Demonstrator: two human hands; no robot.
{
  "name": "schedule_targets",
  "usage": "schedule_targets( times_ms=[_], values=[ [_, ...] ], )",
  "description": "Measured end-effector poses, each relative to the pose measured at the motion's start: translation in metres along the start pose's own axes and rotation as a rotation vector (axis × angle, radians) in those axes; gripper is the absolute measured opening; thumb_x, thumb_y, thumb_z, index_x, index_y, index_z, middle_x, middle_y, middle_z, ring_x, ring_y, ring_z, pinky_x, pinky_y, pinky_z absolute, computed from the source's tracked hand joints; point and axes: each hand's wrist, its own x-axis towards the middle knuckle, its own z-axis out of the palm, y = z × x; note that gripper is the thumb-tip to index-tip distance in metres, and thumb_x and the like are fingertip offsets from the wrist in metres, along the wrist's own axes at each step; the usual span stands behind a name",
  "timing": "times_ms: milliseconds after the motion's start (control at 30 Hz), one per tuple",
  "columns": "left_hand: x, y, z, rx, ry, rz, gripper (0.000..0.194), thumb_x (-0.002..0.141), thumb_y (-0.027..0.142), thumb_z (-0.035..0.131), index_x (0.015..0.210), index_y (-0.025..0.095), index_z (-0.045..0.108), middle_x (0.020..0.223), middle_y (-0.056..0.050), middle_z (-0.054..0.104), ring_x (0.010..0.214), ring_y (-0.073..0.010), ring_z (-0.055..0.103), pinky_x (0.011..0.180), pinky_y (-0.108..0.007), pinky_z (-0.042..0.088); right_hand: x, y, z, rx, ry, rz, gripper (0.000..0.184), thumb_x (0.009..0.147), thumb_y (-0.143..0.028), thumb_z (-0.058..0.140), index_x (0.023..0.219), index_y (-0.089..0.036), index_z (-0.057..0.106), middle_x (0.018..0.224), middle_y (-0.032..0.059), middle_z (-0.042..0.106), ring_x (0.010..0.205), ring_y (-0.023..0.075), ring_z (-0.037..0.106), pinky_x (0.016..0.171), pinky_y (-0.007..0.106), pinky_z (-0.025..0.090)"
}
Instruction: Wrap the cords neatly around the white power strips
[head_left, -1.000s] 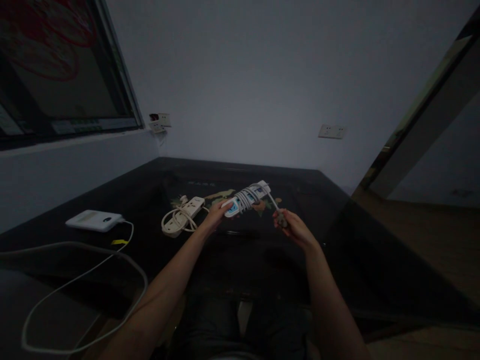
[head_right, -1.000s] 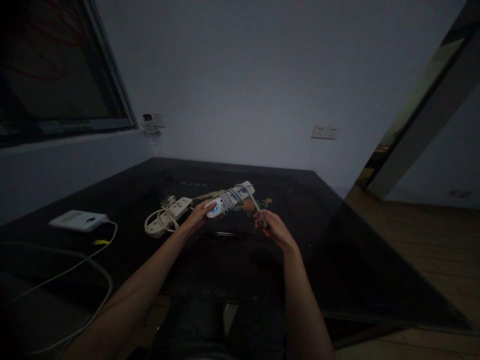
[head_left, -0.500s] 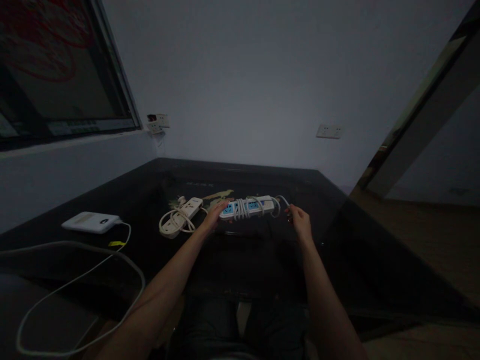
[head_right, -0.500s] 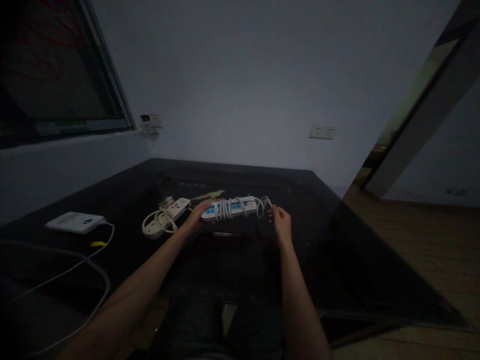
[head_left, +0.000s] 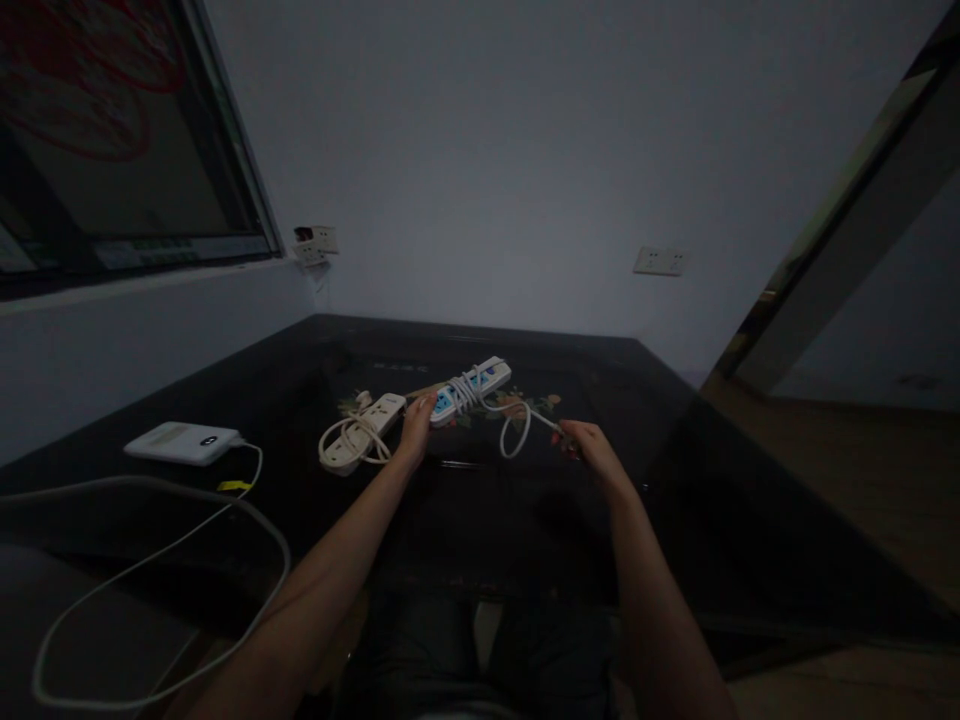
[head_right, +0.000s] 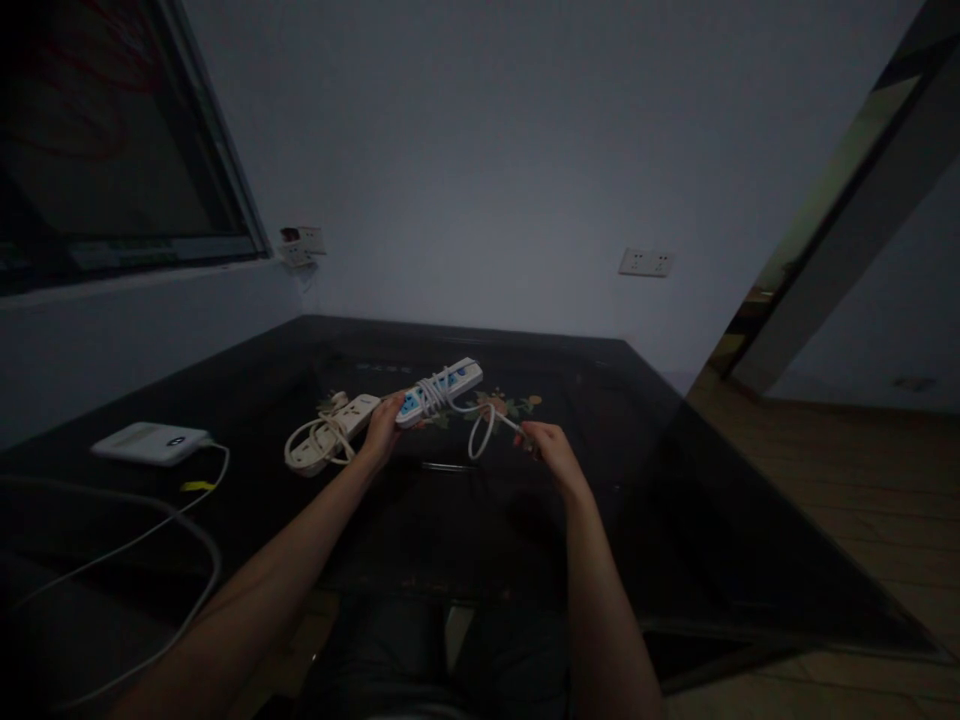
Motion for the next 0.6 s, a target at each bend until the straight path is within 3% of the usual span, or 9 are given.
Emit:
schedule_targets(
  times_ms=[133, 233, 400, 600],
  values=[
    [0.002, -0.006, -0.002, 0.083, 0.000, -0.003, 0.040, 0.068, 0.049, 0.069, 0.082, 0.013, 0.059, 0.067, -0.001, 0.062, 0.055, -0.0129, 0.059, 0.046, -0.020, 0.046, -0.006, -0.006, 0.002, 0.108, -0.105, -0.018, 0.038, 0.076, -0.049, 0.054, 0.061, -0.016, 0.064, 0.050, 0.0000, 0.050, 0.044, 0.0095, 0.040, 0.042, 0.021, 0.026],
    [0.001, -0.008, -0.001, 0.107, -0.049, -0.012, 0.041, 0.068, 0.051, 0.070, 0.081, 0.012, 0.061, 0.066, -0.001, 0.061, 0.054, -0.0124, 0.058, 0.046, -0.021, 0.047, -0.007, -0.008, 0.005, 0.207, -0.102, -0.031, 0.034, 0.075, -0.047, 0.054, 0.063, -0.016, 0.063, 0.049, -0.0005, 0.049, 0.044, 0.0096, 0.039, 0.042, 0.022, 0.026],
    [-0.004, -0.007, 0.002, 0.161, -0.173, -0.086, 0.039, 0.069, 0.049, 0.070, 0.080, 0.011, 0.064, 0.065, -0.003, 0.062, 0.052, -0.0132, 0.057, 0.044, -0.023, 0.047, -0.006, -0.010, 0.005, 0.406, 0.025, -0.096, 0.031, 0.077, -0.048, 0.051, 0.066, -0.020, 0.058, 0.048, -0.0033, 0.043, 0.043, 0.0096, 0.034, 0.045, 0.024, 0.030],
    [-0.014, -0.002, 0.008, 0.173, -0.393, -0.237, 0.034, 0.072, 0.046, 0.067, 0.080, 0.013, 0.067, 0.061, -0.005, 0.062, 0.048, -0.0152, 0.056, 0.043, -0.027, 0.046, 0.000, -0.011, 0.000, 0.457, 0.278, -0.199, 0.033, 0.078, -0.055, 0.049, 0.071, -0.023, 0.053, 0.051, -0.0048, 0.039, 0.042, 0.0095, 0.032, 0.043, 0.024, 0.027]
  ],
)
